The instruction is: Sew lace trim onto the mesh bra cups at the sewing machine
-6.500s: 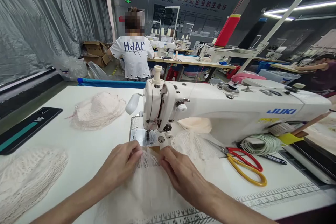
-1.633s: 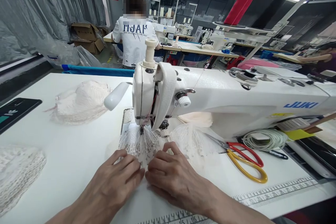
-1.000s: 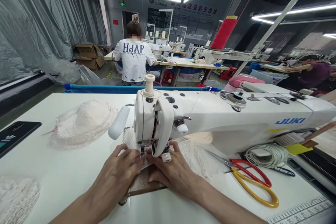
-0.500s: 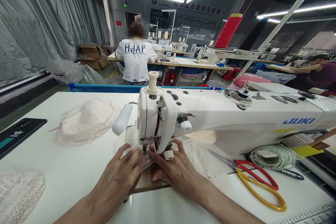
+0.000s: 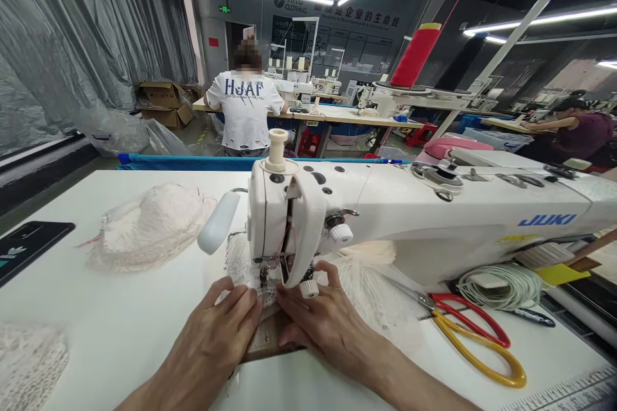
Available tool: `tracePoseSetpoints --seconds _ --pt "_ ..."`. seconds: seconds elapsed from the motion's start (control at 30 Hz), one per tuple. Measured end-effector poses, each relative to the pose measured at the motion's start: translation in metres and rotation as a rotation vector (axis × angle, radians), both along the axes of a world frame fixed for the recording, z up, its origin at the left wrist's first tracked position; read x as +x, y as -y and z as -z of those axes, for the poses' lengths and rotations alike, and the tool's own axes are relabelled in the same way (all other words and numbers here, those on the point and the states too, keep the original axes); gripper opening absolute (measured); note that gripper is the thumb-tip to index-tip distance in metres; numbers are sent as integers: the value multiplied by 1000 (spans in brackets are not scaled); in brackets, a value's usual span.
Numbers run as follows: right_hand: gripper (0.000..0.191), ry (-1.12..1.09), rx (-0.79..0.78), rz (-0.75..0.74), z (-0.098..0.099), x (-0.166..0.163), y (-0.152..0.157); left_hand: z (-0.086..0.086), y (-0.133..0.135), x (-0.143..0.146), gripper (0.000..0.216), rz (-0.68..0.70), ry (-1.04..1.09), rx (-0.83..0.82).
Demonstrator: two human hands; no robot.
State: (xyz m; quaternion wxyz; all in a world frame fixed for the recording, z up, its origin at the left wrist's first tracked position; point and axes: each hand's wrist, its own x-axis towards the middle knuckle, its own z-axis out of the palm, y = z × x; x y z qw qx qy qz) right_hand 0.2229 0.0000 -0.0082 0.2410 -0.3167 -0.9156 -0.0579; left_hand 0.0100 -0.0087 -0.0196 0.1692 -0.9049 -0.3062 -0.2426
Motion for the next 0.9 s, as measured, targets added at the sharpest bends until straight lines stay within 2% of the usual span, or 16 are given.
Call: tracePoseSetpoints --seconds 0.17,0.37,0.57,0.77,0.83,0.9 --pt "34 -11 -19 16 2 0 -1 2 -3 1 26 3 24 -6" --pt "38 -57 44 46 2 2 -3 -3 -7 -1 26 -14 57 -31" --pt "32 -50 76 67 0 4 -5 -2 -10 -5 26 -66 7 -11" --pt "35 -91 102 58 2 3 -5 -8 -23 -12 26 -128 -109 -36" --pt "39 -100 96 71 2 1 -4 -11 -17 -13 24 -179 -168 -60" --pt "43 -125 69 85 2 -3 -1 -12 1 -15 22 -245 -205 -83"
